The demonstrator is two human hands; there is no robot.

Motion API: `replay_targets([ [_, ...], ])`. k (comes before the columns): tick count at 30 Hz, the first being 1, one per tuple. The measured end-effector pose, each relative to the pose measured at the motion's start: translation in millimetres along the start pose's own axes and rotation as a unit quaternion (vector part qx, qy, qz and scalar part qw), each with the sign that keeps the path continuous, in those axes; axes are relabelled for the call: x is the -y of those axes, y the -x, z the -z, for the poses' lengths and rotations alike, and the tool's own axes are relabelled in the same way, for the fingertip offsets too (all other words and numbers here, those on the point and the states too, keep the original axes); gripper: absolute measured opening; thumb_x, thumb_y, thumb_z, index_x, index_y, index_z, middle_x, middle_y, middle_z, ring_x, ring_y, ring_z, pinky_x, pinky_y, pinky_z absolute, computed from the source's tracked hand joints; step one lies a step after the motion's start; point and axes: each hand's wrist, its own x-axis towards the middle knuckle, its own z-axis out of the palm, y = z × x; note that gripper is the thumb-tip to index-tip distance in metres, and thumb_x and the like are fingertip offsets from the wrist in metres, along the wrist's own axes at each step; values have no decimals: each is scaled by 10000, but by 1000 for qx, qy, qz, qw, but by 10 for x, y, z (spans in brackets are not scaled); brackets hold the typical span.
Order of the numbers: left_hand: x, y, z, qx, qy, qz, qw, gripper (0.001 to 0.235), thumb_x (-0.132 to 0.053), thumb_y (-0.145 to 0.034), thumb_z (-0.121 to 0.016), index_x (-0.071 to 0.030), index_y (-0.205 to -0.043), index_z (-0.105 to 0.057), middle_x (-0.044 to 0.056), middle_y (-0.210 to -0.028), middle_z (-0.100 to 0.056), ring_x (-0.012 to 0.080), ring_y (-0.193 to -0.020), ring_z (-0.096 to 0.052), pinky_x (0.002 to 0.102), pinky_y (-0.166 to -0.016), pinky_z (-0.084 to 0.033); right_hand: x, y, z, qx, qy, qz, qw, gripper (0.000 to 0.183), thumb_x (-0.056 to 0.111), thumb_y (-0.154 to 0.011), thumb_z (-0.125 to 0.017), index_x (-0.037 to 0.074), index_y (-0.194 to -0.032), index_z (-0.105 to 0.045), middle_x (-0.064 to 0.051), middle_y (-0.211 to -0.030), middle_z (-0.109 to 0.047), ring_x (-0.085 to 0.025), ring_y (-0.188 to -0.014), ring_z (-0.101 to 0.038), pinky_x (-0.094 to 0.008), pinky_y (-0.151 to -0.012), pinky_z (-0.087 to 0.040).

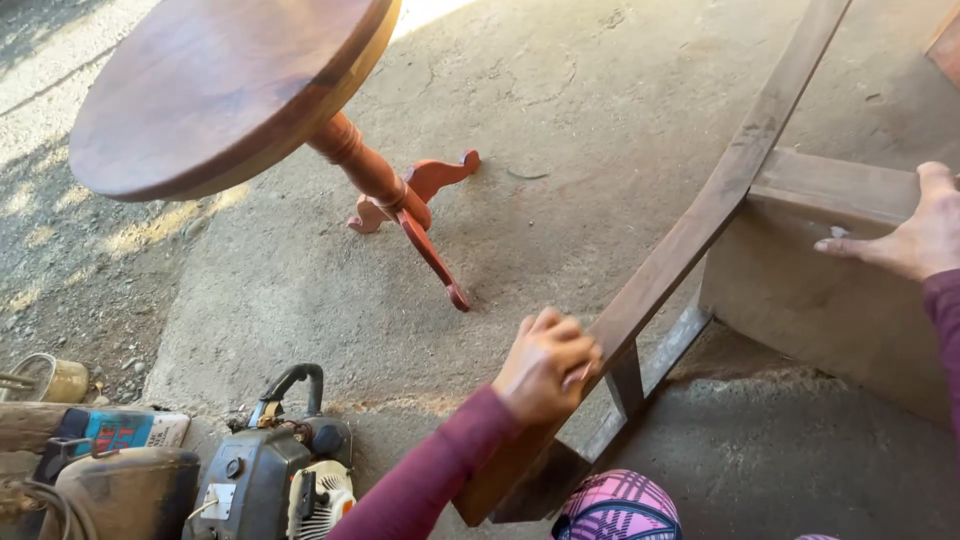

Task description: The person sands the legs and frame of a wooden chair using a sanding block. They work on different parts of the chair, including the legs and the seat frame, while sitting on the floor.

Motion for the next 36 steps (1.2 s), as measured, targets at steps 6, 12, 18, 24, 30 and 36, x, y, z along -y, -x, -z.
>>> replay_targets([
  [6, 354, -1030, -787, -62, -46, -8, 997, 113, -210, -872, -721, -162, -971, -743, 12, -977, -666, 279, -1063, -552, 431, -917, -421, 515, 125, 315, -66, 241, -4, 968, 1181, 695, -408, -977, -77, -1219, -605, -328, -1185, -611, -432, -1107, -626, -514, -807, -601],
  [12, 106, -344, -202, 31, 13, -30, 999, 74, -168, -885, -709, -158, -953, -736, 51, -1058, -658, 280, -1128, -545, 456, -996, -409, -157, 70, 2, -14, 224, -8, 974, 1206, 909, -515, -770, -30, -1251, -596, -272, -1184, -628, -363, -1128, -569, -493, -879, -525],
  [18, 279, -704, -412, -5, 30, -35, 999, 43, -132, -854, -685, -155, -853, -720, 24, -1146, -692, 258, -1096, -558, 438, -967, -411, 826, 214, 514, -21, 469, -48, 882, 1311, 1105, -370, -585, 234, -1342, -704, -147, -1205, -718, -382, -1211, -599, -581, -1024, -377],
  [24, 273, -1255, -643, 13, -28, 15, 999, 58, -188, -889, -701, -138, -875, -728, 38, -943, -639, 280, -1049, -547, 448, -888, -400, 864, 218, 586, -25, 457, -65, 887, 1339, 1093, -340, -557, 268, -1385, -702, -110, -1284, -726, -336, -1197, -627, -548, -1008, -350],
  [30, 56, -403, -27, 70, 54, -70, 994, 112, -127, -849, -673, -143, -959, -689, 22, -1043, -664, 278, -1031, -545, 435, -890, -419, 804, 155, 553, -18, 469, -57, 881, 1279, 1100, -392, -544, 251, -1332, -715, -108, -1236, -735, -346, -1184, -632, -569, -1030, -343],
  [36, 371, -1554, -781, 21, -54, -26, 998, 22, -142, -851, -677, -134, -855, -697, 70, -959, -621, 309, -1038, -556, 480, -877, -433, 937, 203, 592, -14, 453, -60, 889, 1296, 1099, -396, -588, 223, -1343, -715, -132, -1236, -730, -349, -1172, -627, -575, -1062, -323],
])
